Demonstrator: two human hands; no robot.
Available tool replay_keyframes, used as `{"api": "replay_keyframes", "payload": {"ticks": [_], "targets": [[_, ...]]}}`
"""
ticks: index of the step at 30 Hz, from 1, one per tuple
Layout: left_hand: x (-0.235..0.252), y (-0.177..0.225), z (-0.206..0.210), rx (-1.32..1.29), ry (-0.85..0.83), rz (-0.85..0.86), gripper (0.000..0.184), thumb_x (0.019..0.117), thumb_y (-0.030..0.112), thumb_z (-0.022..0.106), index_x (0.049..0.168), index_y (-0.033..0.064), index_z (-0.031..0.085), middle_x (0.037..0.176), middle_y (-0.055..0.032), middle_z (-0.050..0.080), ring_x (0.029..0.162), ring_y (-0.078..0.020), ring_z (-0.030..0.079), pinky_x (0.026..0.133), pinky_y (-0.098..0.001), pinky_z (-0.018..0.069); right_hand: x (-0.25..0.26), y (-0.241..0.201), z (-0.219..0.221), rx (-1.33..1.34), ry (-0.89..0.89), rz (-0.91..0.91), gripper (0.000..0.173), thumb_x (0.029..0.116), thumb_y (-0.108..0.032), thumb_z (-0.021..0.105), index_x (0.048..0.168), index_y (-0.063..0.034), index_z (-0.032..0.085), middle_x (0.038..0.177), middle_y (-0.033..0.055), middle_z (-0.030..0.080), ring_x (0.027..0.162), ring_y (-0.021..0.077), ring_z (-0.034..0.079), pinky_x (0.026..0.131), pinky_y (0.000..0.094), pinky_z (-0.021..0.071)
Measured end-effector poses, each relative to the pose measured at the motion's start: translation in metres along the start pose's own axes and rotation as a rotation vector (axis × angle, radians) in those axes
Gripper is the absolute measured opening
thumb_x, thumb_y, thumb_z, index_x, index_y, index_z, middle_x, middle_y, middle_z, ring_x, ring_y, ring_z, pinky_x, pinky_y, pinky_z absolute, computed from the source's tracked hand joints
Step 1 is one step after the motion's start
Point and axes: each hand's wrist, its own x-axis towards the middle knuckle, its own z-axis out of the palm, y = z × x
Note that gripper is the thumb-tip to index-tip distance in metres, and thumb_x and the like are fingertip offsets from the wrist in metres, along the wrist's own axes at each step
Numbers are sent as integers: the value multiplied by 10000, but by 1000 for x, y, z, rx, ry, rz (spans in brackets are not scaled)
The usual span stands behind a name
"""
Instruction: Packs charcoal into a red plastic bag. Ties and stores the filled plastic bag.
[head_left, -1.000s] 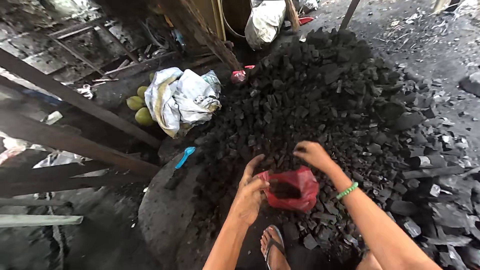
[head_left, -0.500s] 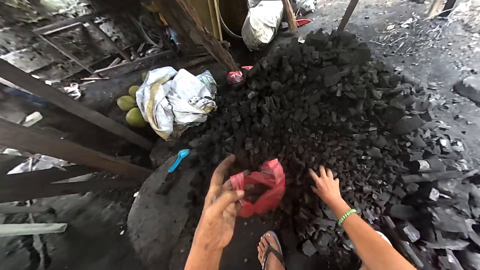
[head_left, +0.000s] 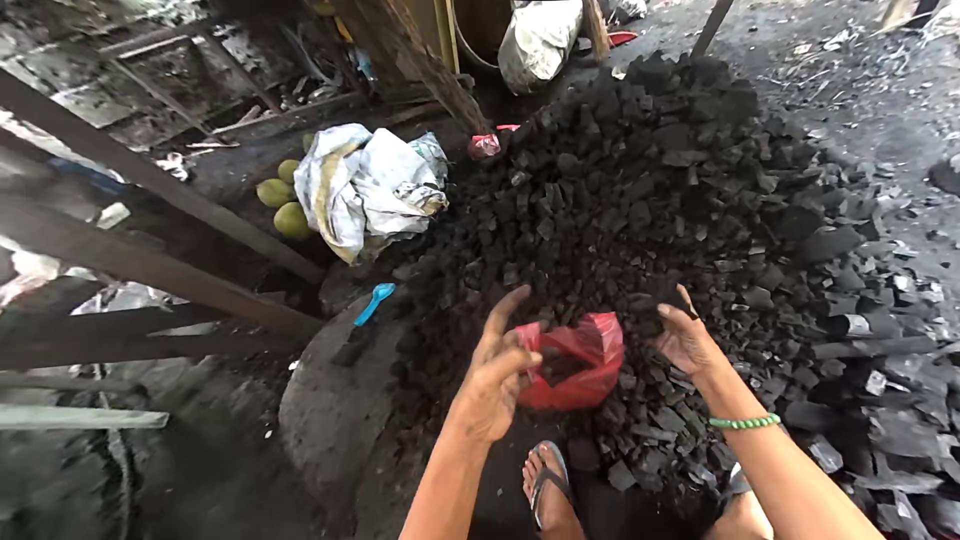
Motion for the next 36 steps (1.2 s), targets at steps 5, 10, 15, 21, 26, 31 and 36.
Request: {"api": "replay_keyframes", "payload": {"ticks": [5,10,15,21,26,31,36], "targets": [[3,0,10,-32,-41,10,773,838,157,579,1554,315,335,1083,-78,705,827,-135,715,674,-271,600,-16,19,49,-117,-477,-5,629,783,-326,832,1335,-199,557,1165,43,726,949,172,730,777,364,636],[4,0,18,4,6,-58,731,870,153,528,1554,326,339,1103,-91,686,827,-153,701,656,-288,586,-15,25,81,-1563,-671,168,784,894,-111,762,1565,-334,424,1564,285,369,1256,519,545,973,686,477],[2,5,11,8,57,-35,700,881,155,527,1540,321,363,1096,-84,690,800,-149,704,630,-281,590,-21,-15,38,-923,-498,-64,364,946,-49,666,1309,-53,677,1316,137,668,1185,256,651,1026,460,529],[-3,9,2,-5,104,34,738,830,125,538,1531,287,370,1086,-61,703,816,-135,714,657,-277,603,1,29,-83,-1365,233,271,805,835,-329,862,1476,0,501,1513,392,373,1362,623,378,993,818,356],[-3,10,-5,44,121,63,722,828,156,546,1520,282,381,1114,-45,707,856,-125,723,663,-276,611,-26,105,-70,-1542,361,252,814,851,-318,817,1562,-192,440,1608,317,286,1465,590,246,965,737,454],[-6,11,-11,32,156,86,698,844,135,518,1511,293,382,1048,-18,725,810,-116,731,643,-274,615,-41,111,-90,-1706,30,218,630,877,-222,766,1472,-253,562,1612,261,326,1474,559,254,972,692,479],[-8,11,-14,14,179,69,671,865,151,517,1504,306,382,1041,-32,719,787,-135,727,639,-283,613,-30,102,-105,-1694,14,215,528,847,-129,809,1355,-175,669,1515,270,447,1384,554,387,974,644,507]]}}
